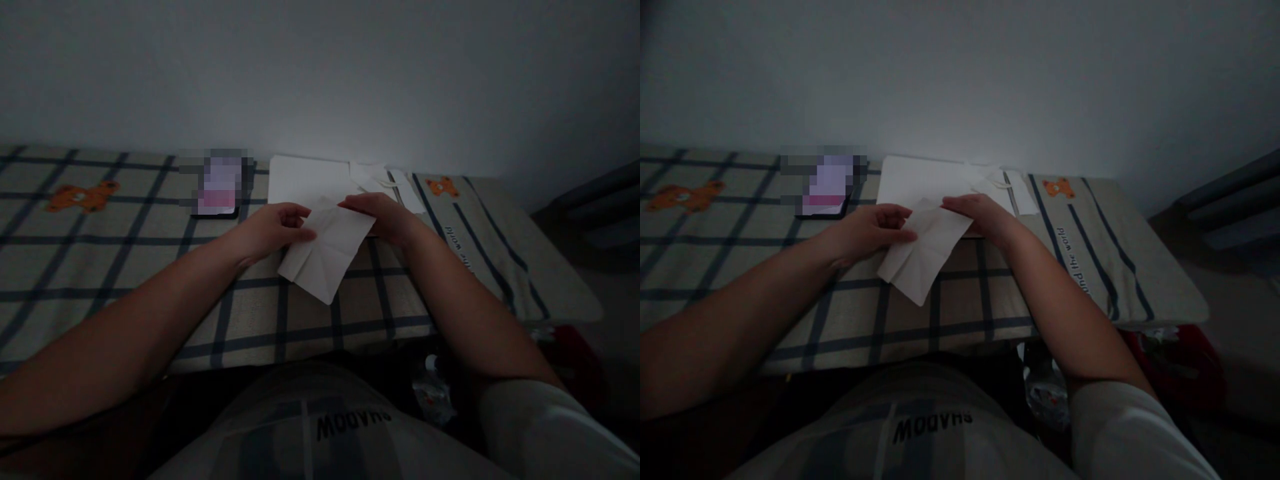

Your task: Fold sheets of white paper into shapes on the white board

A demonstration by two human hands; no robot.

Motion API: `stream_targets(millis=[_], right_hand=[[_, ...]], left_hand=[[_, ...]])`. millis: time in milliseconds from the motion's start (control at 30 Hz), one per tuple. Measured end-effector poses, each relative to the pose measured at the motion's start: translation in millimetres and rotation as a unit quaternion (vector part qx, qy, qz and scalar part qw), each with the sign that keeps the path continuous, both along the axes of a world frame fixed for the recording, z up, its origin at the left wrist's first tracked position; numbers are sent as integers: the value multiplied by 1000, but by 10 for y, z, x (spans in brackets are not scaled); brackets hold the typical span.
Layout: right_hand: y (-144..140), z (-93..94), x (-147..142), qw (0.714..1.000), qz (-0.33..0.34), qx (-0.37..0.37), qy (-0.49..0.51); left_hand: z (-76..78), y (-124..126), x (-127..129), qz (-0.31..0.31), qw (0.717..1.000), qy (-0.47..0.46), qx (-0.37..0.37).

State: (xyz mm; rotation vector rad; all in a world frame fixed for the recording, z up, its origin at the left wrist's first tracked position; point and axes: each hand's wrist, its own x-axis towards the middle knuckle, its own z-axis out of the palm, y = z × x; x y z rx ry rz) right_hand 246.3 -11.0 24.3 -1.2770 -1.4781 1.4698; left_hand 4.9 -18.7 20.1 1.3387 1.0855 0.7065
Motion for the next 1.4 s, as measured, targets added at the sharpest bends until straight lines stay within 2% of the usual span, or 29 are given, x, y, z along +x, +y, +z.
stream_targets(millis=[167, 267, 467, 667, 767, 867, 1033, 1200, 1400], right_hand=[[-40, 8, 13, 1000, 14, -19, -19], [-46, 9, 14, 999, 10, -15, -41], [-30, -71, 26, 997, 28, 25, -74], [-23, -82, -5, 990, 13, 91, -102], [-31, -63, -32, 988, -2, 112, -104], [-45, -43, -45, 989, -5, 110, -100], [-68, -18, -30, 989, 7, 95, -109], [-78, -27, -27, 992, 21, 78, -99], [-54, -69, -33, 995, 8, 70, -66]], left_hand=[[91, -59, 3, -21, 995, 93, 19], [84, -68, -11, -32, 992, 119, 28], [-17, -39, -29, -39, 996, 67, 33], [48, -102, 26, -26, 999, 43, -8], [72, -134, 40, -41, 998, 46, -31], [60, -130, 21, -52, 997, 44, -48], [35, -99, -18, -39, 996, 75, -34], [89, -122, -13, -34, 995, 78, -46], [130, -139, 6, -15, 995, 80, -58]])
